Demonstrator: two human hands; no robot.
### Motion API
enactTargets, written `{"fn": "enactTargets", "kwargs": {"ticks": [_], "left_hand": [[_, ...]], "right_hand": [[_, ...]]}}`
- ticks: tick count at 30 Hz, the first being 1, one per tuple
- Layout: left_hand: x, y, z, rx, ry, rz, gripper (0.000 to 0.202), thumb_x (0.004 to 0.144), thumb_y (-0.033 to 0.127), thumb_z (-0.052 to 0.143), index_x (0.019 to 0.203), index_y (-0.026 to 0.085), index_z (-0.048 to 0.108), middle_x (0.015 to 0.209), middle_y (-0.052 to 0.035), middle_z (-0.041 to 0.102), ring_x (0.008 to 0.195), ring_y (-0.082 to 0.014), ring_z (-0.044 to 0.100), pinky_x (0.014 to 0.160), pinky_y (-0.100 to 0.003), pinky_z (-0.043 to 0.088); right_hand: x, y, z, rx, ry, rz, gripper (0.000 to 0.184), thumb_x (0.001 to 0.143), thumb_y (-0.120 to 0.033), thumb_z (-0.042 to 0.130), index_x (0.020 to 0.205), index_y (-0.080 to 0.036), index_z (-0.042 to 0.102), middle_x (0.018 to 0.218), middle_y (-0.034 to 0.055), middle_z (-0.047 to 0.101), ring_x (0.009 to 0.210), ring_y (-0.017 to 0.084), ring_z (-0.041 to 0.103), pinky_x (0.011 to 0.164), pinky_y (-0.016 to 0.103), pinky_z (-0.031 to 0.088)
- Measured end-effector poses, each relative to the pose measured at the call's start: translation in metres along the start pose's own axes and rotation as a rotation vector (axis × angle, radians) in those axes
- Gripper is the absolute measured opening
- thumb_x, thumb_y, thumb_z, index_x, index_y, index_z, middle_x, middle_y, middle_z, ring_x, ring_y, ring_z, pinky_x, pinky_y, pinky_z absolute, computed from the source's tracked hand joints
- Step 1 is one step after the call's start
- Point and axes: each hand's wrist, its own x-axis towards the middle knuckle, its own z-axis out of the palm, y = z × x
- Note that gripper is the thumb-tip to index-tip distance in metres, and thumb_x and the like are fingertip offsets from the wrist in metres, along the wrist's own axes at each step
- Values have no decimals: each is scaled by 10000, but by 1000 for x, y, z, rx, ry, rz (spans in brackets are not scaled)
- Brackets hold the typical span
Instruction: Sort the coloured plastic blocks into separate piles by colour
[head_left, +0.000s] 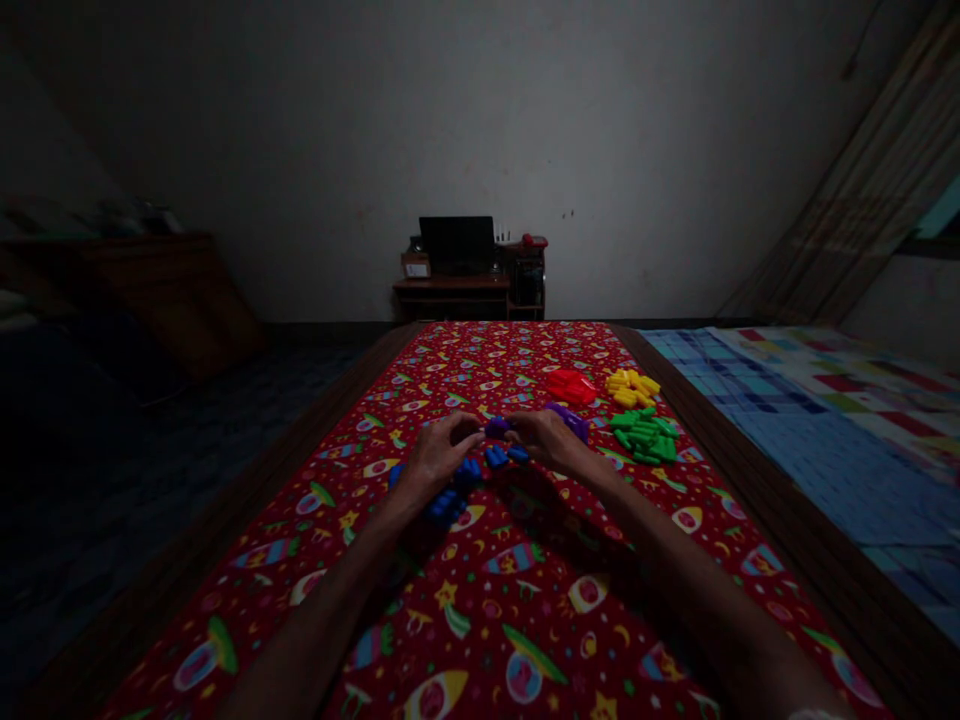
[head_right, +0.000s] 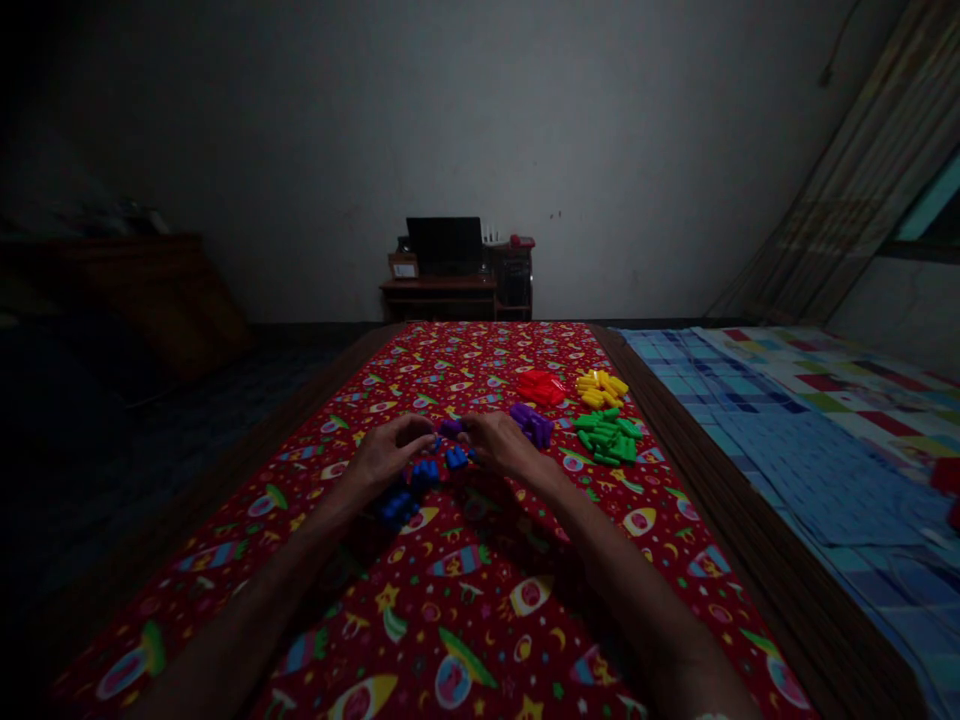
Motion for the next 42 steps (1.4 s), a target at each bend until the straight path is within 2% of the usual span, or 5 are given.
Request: {"fn": "enactTargets", "kwargs": {"ticks": [9,25,31,37,42], "left_hand": [[-9,-47,-17,529,-240,34,311,769,289,628,1065,212,680,1104,-91,690,1048,-245,627,902,-330,487],[-12,-54,-32,682,-271,-90,304,741,278,641,1032,213,700,1041,-88,698,977,-246,649,842,-297,507],[-5,-36,-20,447,-152,-37,325,735,193,609,1045,204,705,1073,-72,708,1023,-234,647,896,-307,500],[3,-14,-7,-114,-140,-126,429,708,339,660,1093,150,675,997,-72,736,859,-225,692,766,-325,555],[-1,-5,-5,-36,-197,-58,415,746,414,620,1078,175,687,1014,-67,735,877,-229,683,771,-322,543]], "right_hand": [[-22,51,-23,-490,-5,434,268,910,-244,482,1028,-114,685,1003,170,658,930,243,588,776,302,399],[-10,-7,-12,-392,-27,105,299,904,-175,386,773,-139,652,667,62,610,536,116,396,560,282,202],[-13,-15,-2,-300,-96,46,256,893,-152,428,810,-123,669,704,80,643,565,124,469,561,265,238],[-14,-16,27,115,63,-91,490,927,-340,509,1374,-148,454,1037,118,691,864,183,629,721,258,420],[-11,-14,30,116,49,-50,314,905,-265,524,1178,-151,632,926,91,706,757,157,620,674,235,411]]}}
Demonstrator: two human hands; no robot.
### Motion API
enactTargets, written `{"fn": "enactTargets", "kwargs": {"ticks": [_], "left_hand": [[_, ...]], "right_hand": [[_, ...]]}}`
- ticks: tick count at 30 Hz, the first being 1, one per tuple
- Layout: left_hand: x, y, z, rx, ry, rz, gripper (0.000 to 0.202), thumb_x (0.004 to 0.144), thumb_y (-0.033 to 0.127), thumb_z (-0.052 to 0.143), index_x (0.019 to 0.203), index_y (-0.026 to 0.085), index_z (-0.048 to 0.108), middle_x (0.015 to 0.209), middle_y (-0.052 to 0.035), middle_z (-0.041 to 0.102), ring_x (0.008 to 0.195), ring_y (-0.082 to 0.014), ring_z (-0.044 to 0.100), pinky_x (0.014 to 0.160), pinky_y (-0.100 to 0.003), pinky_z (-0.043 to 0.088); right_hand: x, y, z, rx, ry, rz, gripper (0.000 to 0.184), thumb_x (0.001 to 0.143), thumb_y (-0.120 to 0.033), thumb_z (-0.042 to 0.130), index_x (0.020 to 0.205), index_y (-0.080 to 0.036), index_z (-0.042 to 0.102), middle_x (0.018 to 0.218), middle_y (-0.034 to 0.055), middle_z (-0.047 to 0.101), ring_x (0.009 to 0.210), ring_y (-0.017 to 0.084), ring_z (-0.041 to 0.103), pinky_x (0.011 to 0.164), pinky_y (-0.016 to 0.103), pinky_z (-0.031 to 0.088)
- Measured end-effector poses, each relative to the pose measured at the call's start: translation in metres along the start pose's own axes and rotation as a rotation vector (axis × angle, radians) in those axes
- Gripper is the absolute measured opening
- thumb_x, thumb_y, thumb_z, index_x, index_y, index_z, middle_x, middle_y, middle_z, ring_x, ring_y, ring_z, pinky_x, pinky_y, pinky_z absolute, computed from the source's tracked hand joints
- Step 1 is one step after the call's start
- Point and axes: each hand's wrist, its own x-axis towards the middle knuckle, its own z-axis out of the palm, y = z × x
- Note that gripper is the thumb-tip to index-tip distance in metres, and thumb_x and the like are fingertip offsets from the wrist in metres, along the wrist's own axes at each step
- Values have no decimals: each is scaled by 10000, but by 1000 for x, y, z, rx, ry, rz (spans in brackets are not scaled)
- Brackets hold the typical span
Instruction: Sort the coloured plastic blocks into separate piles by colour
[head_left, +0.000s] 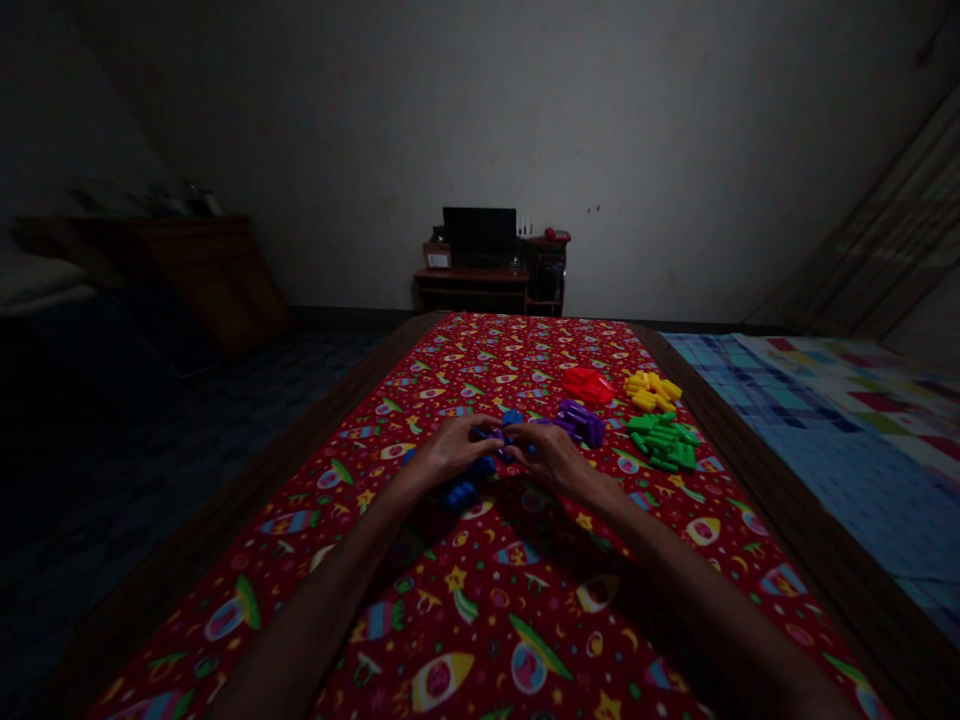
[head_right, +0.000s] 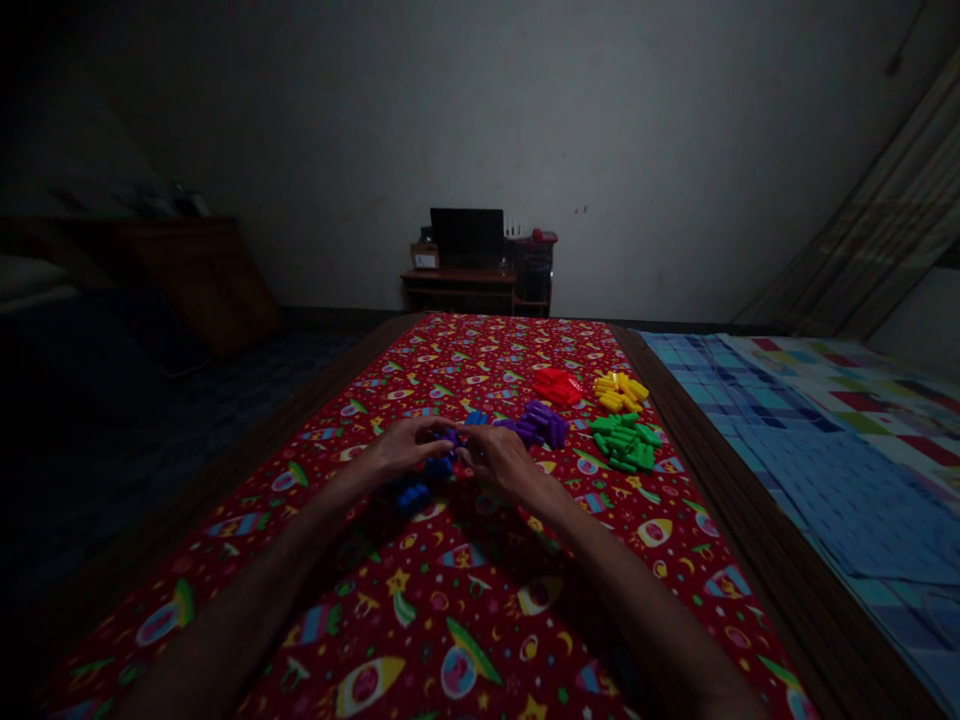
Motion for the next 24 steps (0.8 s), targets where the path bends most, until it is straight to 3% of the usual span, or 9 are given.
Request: {"fn": "enactTargets", "kwargs": {"ticks": [4,9,12,16,21,24], "left_hand": [[-4,-7,-29,267,-8,-39,364,774,397,576,1034,175,700,1032,-75,733,928,-236,668,806,-304,515],[-17,-25,-66,613,-183,-265,277,768,367,570,844,162,739,856,-86,744,775,-226,673,659,-258,481],[-22,-32,-64,627,-293,-359,235,747,333,578,806,169,736,772,-61,736,694,-203,667,569,-232,446],[-18,-36,-48,604,-354,-386,245,702,267,592,891,186,726,783,-31,736,684,-183,666,527,-207,425],[-15,-34,-44,564,-334,-289,288,654,214,599,916,205,718,824,-7,740,728,-170,661,555,-191,429],[-13,-28,-51,563,-232,-241,276,654,228,602,899,196,725,807,-13,736,717,-178,657,578,-206,443]], "right_hand": [[0,14,-21,-194,-47,78,211,848,-140,506,834,-117,715,767,91,685,643,133,558,607,224,351],[-4,43,-66,-296,-49,223,214,739,-89,523,812,-112,723,674,50,646,603,120,513,554,217,289],[-8,59,-81,-322,-95,300,216,743,-107,503,769,-113,717,626,31,616,570,115,494,534,223,267],[-11,73,-78,-369,-119,339,213,751,-106,513,795,-122,721,672,42,642,601,120,520,539,224,260],[-9,73,-76,-481,-62,362,221,816,-147,509,849,-143,728,730,67,674,634,135,543,553,231,267],[-6,57,-78,-440,18,306,240,851,-169,492,890,-142,727,761,83,686,660,145,557,578,229,303]]}}
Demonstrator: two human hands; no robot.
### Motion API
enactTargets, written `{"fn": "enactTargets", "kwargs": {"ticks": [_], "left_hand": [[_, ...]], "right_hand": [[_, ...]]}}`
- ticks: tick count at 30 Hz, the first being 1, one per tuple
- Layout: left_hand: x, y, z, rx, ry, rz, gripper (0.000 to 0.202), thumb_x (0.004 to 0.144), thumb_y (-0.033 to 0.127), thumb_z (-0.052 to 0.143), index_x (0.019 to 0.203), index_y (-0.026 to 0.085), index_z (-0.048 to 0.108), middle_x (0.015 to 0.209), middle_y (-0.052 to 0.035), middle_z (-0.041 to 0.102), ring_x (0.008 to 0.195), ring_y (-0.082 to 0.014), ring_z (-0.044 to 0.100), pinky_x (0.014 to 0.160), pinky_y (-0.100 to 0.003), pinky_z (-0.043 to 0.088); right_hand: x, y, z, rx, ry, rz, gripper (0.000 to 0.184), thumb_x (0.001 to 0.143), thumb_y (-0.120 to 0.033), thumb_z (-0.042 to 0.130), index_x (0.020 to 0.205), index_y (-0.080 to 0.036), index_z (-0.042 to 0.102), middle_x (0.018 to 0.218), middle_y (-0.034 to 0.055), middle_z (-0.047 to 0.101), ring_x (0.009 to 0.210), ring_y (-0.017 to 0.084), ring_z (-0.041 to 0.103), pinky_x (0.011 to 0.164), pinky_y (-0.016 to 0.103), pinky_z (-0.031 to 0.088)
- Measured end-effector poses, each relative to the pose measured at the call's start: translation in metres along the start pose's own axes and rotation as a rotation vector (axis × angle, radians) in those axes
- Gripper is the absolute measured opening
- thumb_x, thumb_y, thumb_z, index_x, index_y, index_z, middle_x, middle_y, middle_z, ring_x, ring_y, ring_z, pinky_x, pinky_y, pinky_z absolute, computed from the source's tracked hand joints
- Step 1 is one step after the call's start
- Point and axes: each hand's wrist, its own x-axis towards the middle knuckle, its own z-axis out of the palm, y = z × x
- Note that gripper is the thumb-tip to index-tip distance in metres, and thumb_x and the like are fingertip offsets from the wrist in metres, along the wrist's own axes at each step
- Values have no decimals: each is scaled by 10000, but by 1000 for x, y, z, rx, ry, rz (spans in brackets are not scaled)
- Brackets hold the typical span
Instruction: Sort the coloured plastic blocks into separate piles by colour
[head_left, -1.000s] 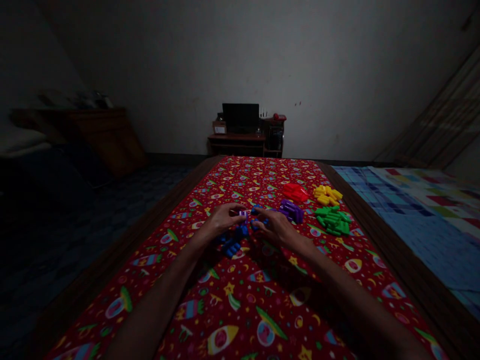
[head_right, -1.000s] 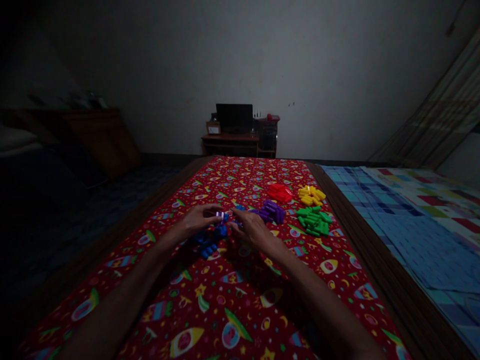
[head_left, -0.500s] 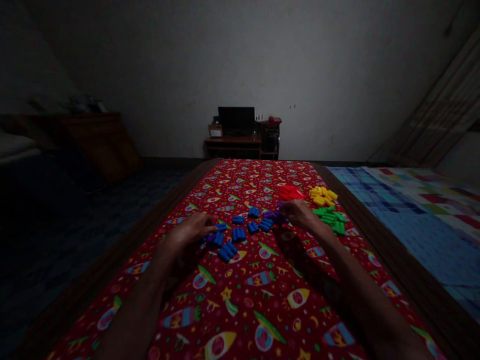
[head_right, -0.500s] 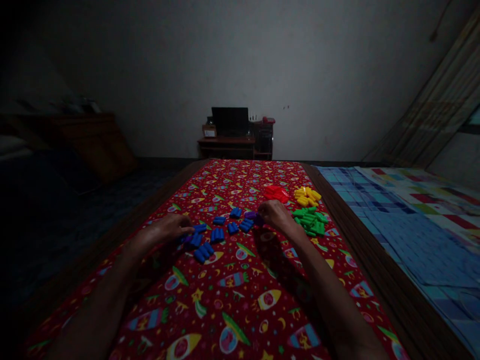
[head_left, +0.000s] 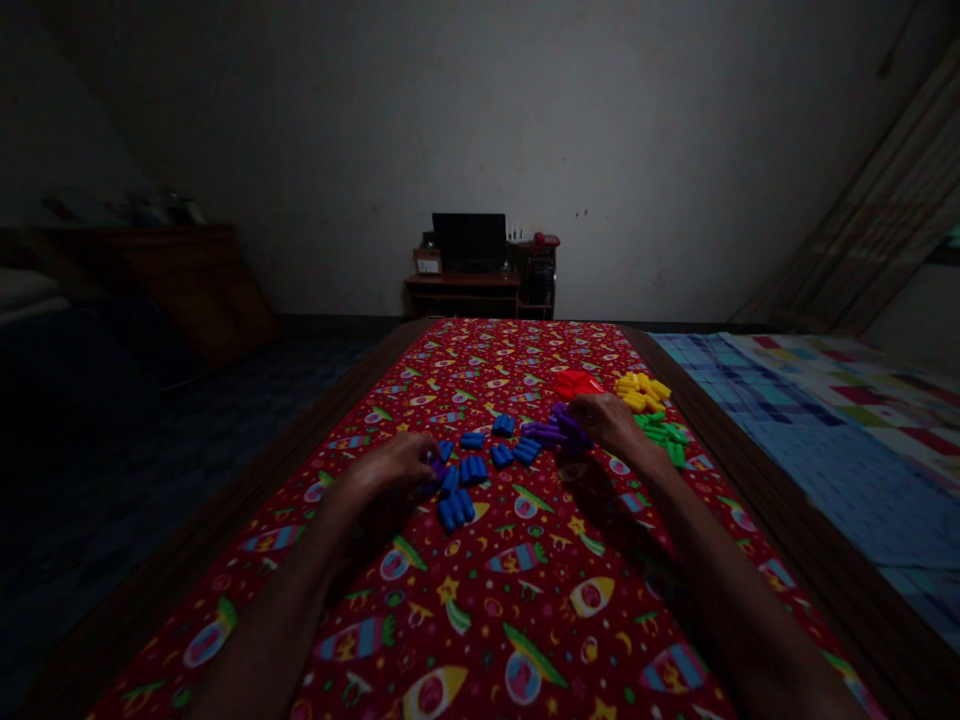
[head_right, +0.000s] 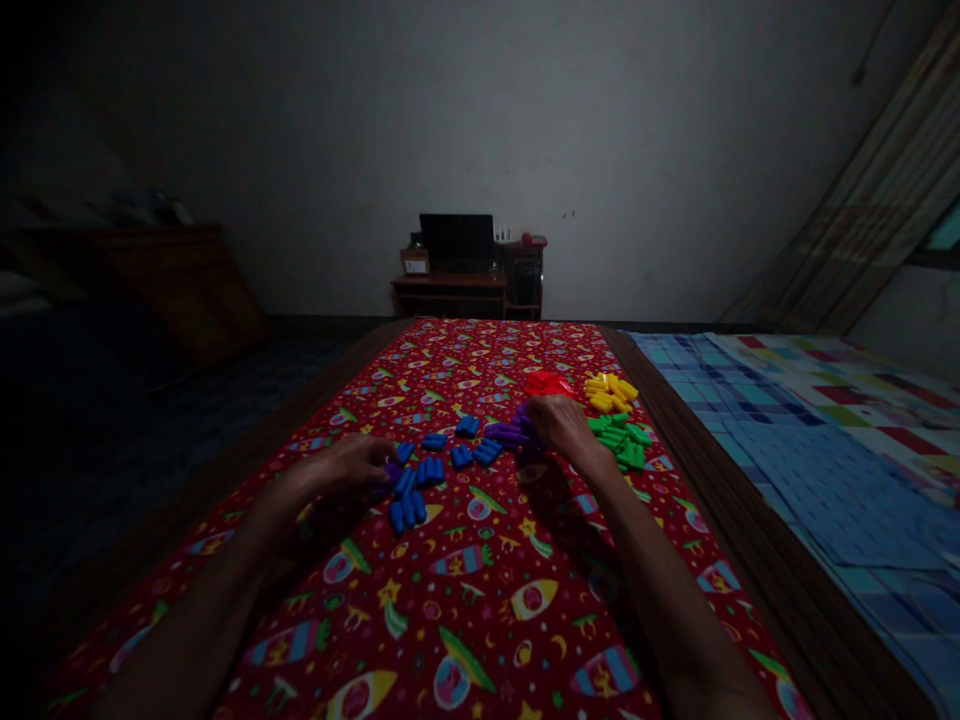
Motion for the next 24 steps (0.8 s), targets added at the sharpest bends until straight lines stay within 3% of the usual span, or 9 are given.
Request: {"fn": "enactTargets", "kwargs": {"ticks": [3,5,9,12,16,19,24], "left_hand": [[1,12,-4,-106,189,45,269,665,281,621,897,195,727,805,-23,733,734,-195,663,619,-235,477],[3,28,0,-293,303,107,286,669,318,634,917,204,718,841,-20,738,757,-195,671,661,-251,506],[8,59,19,-623,378,244,285,677,366,650,892,187,697,854,-35,743,780,-199,685,728,-289,539],[9,66,25,-638,381,271,262,712,394,631,855,186,701,808,-40,745,752,-203,688,704,-293,542],[8,57,19,-493,449,253,289,793,411,552,887,194,717,883,-48,753,796,-207,693,748,-297,539],[9,43,12,-369,508,198,309,824,387,500,915,192,722,937,-57,752,847,-216,693,787,-302,534],[16,6,14,-198,493,52,318,830,348,489,962,180,724,1038,-84,737,968,-244,675,882,-324,505]], "right_hand": [[-6,-29,0,207,22,-149,248,889,-229,492,905,-131,719,741,70,681,621,128,541,580,218,328],[-11,-53,6,396,-18,-276,276,921,-295,483,979,-136,701,773,55,686,624,120,546,583,208,344],[-20,-82,24,535,-51,-377,283,931,-315,491,1079,-135,653,823,48,688,646,122,558,584,208,347],[-15,-75,28,435,-15,-326,242,926,-258,485,1001,-122,671,773,49,676,610,117,539,574,213,337],[9,-46,24,140,31,-182,250,924,-203,467,1041,-159,684,929,96,698,774,162,605,664,231,385],[32,-25,27,-103,-43,-117,283,900,-144,469,1077,-168,688,1024,126,689,908,193,609,746,252,406],[50,-8,35,-247,-172,-195,320,833,-53,481,1069,-104,691,1034,163,680,961,215,601,788,272,409]]}}
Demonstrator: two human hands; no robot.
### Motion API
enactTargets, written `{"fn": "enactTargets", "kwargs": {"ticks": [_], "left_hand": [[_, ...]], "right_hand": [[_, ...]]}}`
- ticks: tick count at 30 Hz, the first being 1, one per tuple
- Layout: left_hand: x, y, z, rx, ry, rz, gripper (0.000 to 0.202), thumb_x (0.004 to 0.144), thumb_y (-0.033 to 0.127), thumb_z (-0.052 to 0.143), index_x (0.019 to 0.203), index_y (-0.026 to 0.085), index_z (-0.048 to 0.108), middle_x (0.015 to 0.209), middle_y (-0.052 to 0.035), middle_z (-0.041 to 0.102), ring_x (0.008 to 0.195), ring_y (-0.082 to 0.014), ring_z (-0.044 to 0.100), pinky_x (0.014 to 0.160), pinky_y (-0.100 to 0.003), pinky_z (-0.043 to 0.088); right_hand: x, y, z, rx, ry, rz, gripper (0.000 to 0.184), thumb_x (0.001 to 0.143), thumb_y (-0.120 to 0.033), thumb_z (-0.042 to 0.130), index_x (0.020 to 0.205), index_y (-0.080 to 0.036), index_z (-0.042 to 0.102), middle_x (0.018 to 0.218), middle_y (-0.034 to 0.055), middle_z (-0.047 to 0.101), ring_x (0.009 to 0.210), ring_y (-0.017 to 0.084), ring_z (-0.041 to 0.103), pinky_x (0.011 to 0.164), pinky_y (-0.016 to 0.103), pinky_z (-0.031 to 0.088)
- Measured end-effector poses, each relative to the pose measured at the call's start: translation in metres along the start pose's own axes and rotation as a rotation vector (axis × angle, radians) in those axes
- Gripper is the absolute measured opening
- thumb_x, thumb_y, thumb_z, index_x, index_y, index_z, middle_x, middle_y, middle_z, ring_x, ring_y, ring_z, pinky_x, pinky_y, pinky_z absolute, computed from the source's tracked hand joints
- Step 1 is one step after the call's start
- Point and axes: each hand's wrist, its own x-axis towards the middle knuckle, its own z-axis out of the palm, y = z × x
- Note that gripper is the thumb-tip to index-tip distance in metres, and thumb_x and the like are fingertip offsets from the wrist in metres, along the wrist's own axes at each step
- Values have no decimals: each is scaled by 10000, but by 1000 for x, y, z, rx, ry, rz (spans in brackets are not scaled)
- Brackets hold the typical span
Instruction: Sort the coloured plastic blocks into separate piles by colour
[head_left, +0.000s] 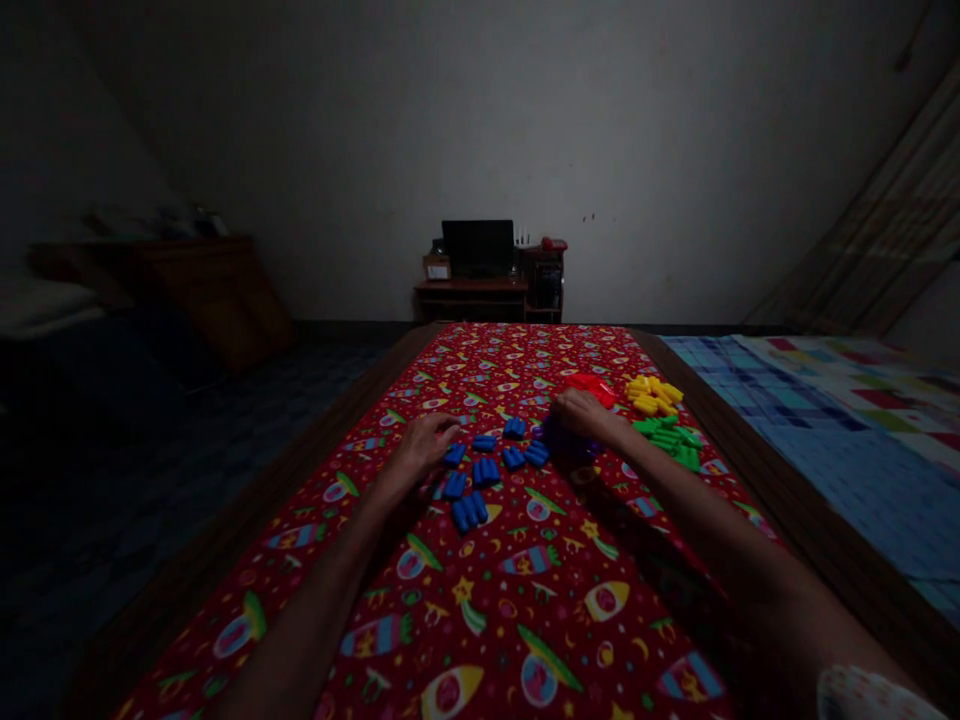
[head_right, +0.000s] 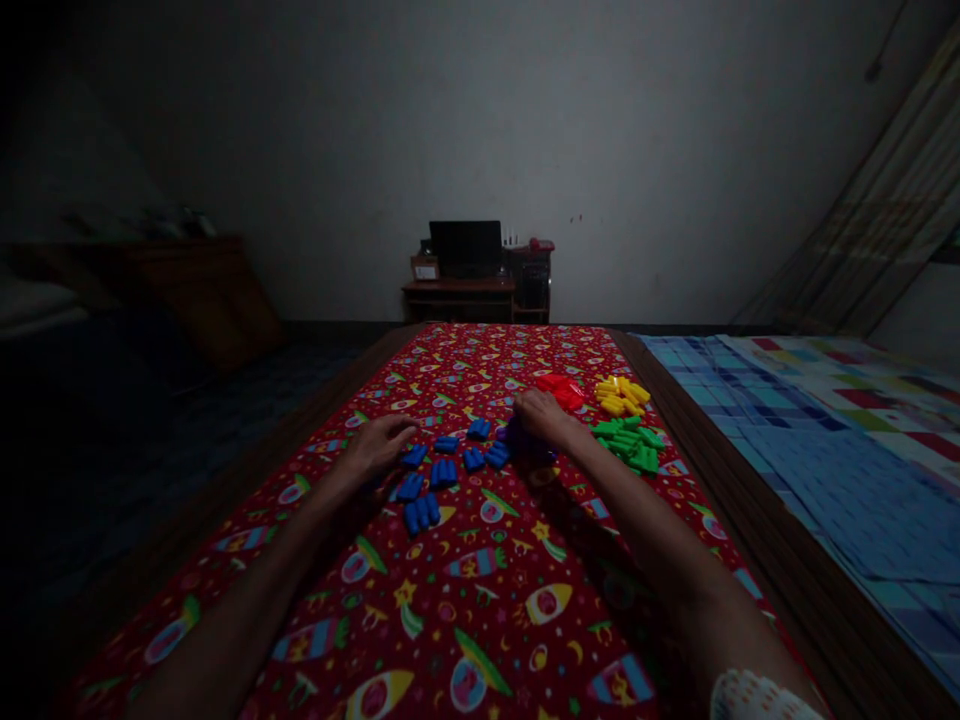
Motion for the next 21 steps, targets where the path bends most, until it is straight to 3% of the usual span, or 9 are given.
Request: {"fn": "enactTargets", "kwargs": {"ticks": [5,7,10,13,16,18,21], "left_hand": [[0,-37,25,22,-37,-56,432,893,389,412,1146,135,652,1181,-133,681,1119,-263,612,981,-386,453],[-1,-43,37,9,-29,-37,454,912,388,373,1202,135,616,1227,-129,655,1173,-255,578,1030,-408,417],[-4,-40,47,-38,-23,4,500,936,396,314,1295,133,543,1330,-128,585,1262,-237,511,1090,-407,362],[-8,-32,46,-105,-30,40,533,950,415,271,1348,136,488,1386,-125,536,1294,-219,481,1103,-395,352],[-13,-33,41,-116,33,68,506,950,398,274,1318,149,516,1349,-116,568,1256,-211,513,1085,-391,376],[-18,-40,36,-71,95,50,480,953,379,283,1284,154,548,1317,-117,593,1241,-217,522,1091,-403,363],[-28,-55,34,7,100,-39,460,962,370,282,1265,171,565,1329,-119,587,1280,-241,483,1125,-454,295]], "right_hand": [[-2,-15,-3,113,66,-13,341,859,-59,430,1101,-84,669,947,158,688,858,199,619,744,276,418],[1,-33,-2,179,84,-62,334,924,-137,410,1170,-91,631,949,148,689,861,197,627,756,281,426],[9,-69,7,222,81,-99,388,967,-298,444,1287,-104,544,1095,180,656,1039,239,598,869,327,426],[14,-104,17,223,2,-62,408,978,-373,415,1228,-94,577,1120,213,630,1114,284,560,932,399,416],[5,-130,21,321,-6,-173,415,1000,-382,339,1210,-122,584,1096,179,627,1065,247,581,928,383,437],[-9,-135,22,402,69,-230,424,1003,-387,331,1293,-147,526,1159,161,603,1090,220,575,943,359,444],[-35,-125,28,406,212,-154,453,998,-373,345,1370,-140,454,1321,188,516,1263,245,470,1050,409,378]]}}
